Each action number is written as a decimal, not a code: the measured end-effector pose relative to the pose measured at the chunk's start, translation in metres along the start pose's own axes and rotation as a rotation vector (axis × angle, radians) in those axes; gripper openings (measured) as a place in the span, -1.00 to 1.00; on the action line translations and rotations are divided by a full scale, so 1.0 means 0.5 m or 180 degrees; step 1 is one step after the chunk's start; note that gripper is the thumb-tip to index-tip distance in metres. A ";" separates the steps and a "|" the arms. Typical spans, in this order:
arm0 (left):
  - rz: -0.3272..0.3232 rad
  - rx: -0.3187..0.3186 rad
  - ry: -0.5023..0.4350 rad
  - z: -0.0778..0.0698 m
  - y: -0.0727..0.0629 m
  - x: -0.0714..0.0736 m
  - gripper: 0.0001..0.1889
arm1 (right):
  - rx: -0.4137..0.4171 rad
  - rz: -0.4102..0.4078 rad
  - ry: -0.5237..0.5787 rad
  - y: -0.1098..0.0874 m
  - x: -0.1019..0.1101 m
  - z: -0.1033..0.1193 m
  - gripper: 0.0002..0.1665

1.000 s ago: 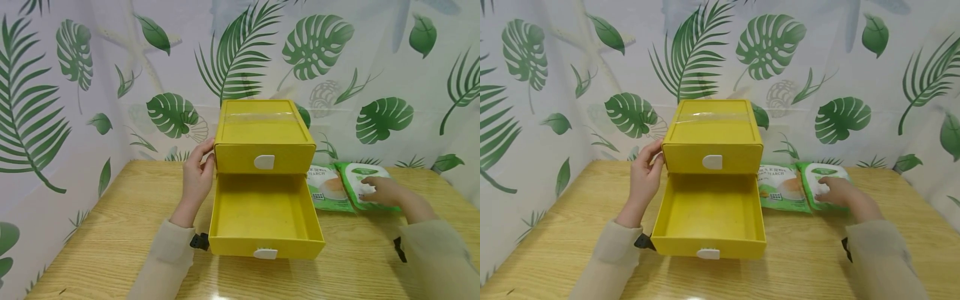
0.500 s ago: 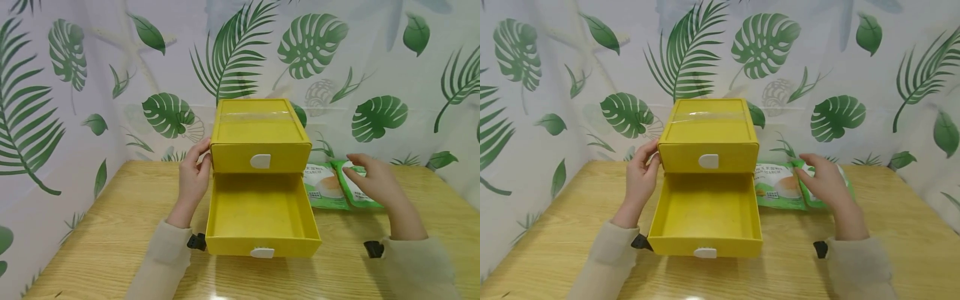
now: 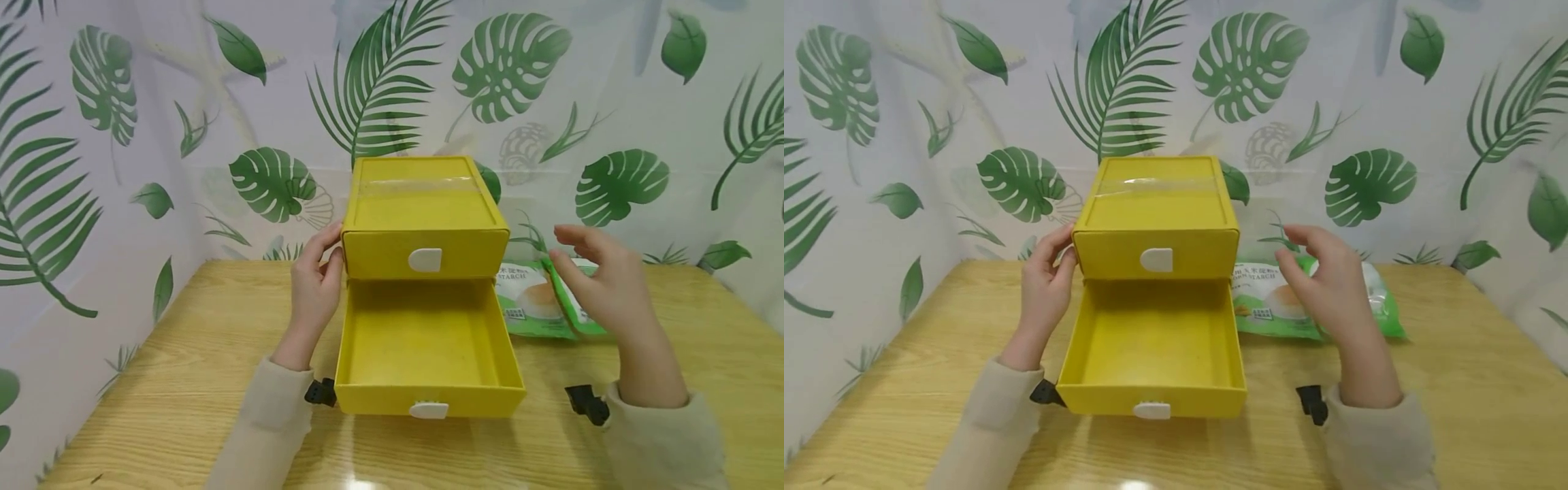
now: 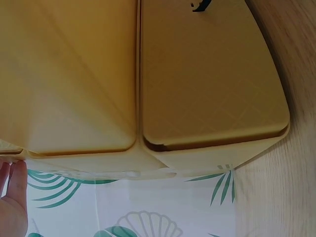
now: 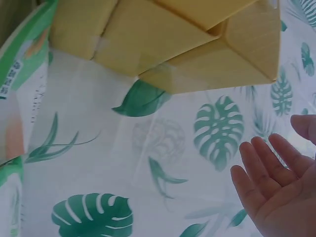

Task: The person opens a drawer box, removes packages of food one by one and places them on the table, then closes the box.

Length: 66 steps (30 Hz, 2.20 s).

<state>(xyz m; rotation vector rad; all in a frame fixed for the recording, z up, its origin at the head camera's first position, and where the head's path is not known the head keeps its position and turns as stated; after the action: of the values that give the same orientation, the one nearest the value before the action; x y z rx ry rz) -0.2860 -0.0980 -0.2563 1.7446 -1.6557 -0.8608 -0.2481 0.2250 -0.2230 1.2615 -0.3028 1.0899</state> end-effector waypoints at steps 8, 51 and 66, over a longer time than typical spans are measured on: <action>-0.0010 0.0024 0.0023 0.001 0.003 0.003 -0.69 | 0.0565 -0.0582 -0.0001 -0.017 0.037 0.076 -0.65; -0.0020 0.0111 0.0069 0.001 -0.002 0.003 -0.69 | 0.2937 0.0698 0.0394 -0.169 -0.074 0.348 -0.79; 0.0004 0.0050 0.0047 -0.001 0.001 0.000 -0.70 | 0.2888 0.1313 -0.0313 -0.185 -0.108 0.350 -0.79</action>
<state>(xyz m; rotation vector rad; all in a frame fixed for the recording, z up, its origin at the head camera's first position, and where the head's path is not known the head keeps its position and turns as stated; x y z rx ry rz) -0.2859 -0.0982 -0.2556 1.7562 -1.6579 -0.8345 -0.1390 0.0549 -0.2580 2.1214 -0.1353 1.6058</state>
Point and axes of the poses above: each hand's wrist, its own y-axis towards the middle knuckle, its own x-axis out of the back of the hand, z = x × y, the point moved 7 cm from there along y, towards the middle knuckle, and after that the axes turned 15 degrees about -y, right-handed, at the moved point
